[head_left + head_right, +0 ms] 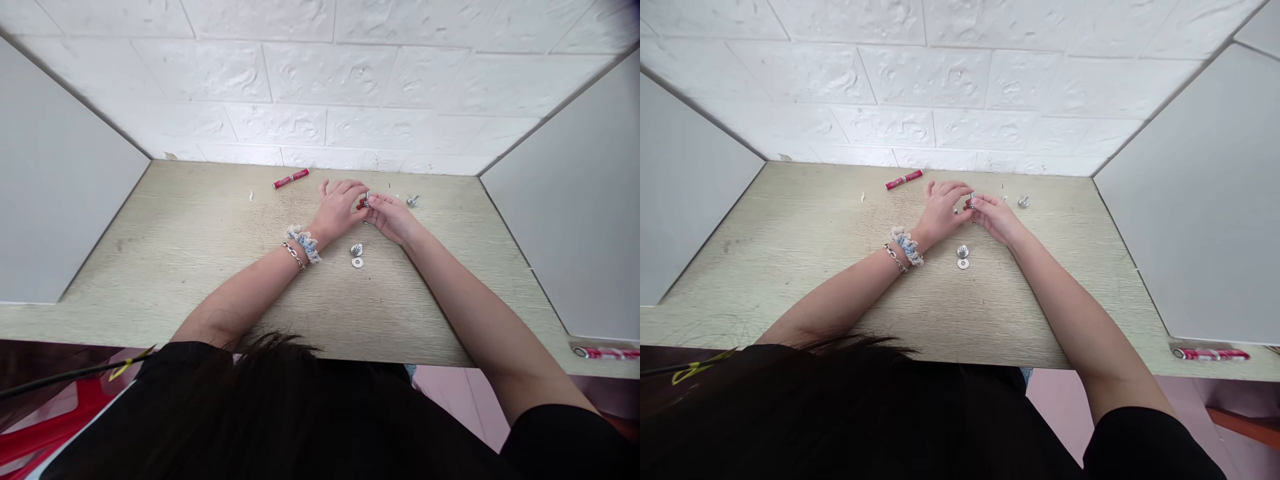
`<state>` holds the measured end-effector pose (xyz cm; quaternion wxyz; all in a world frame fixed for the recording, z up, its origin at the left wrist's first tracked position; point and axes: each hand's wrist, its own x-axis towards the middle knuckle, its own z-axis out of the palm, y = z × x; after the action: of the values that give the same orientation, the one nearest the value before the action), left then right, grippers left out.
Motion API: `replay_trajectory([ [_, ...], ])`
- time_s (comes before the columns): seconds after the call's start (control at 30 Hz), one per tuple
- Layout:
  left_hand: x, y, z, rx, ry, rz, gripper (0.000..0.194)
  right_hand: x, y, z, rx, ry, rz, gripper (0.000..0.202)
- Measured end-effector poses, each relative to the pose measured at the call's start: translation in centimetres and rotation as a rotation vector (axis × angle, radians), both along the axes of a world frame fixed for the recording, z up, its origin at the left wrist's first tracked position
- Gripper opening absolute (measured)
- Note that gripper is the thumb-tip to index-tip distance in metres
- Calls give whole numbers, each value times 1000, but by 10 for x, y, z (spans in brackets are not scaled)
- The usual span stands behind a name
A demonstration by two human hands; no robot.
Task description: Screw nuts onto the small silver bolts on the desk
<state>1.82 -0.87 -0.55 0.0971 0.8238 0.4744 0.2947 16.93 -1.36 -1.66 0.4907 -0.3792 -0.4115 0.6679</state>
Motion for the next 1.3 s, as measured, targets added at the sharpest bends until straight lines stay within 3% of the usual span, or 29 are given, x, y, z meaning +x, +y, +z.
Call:
replay_trajectory([
  [0.5,-2,-2,7,78,125,-55,28,-4,-3,2,52,-29,-29,40],
  [0.67,-2,-7,27,71,300,-133,28,-9,-5,2,57,-55,-91,40],
  [0.83,-18,-9,63,32,396,-128,36,-6,-4,7,152,-159,-209,39],
  [0.93,-38,-4,86,-113,423,-68,34,8,0,9,208,-370,-376,29],
  [1.03,-59,4,101,-250,477,17,30,24,3,10,392,-781,-510,20],
  [1.13,-72,13,106,-397,583,85,30,32,1,13,540,-1189,-478,19],
  [1.2,-75,16,104,-465,643,88,29,32,-2,18,554,-1368,-437,21],
  [1.3,-73,17,99,-486,677,65,26,31,-9,30,480,-1542,-214,24],
])
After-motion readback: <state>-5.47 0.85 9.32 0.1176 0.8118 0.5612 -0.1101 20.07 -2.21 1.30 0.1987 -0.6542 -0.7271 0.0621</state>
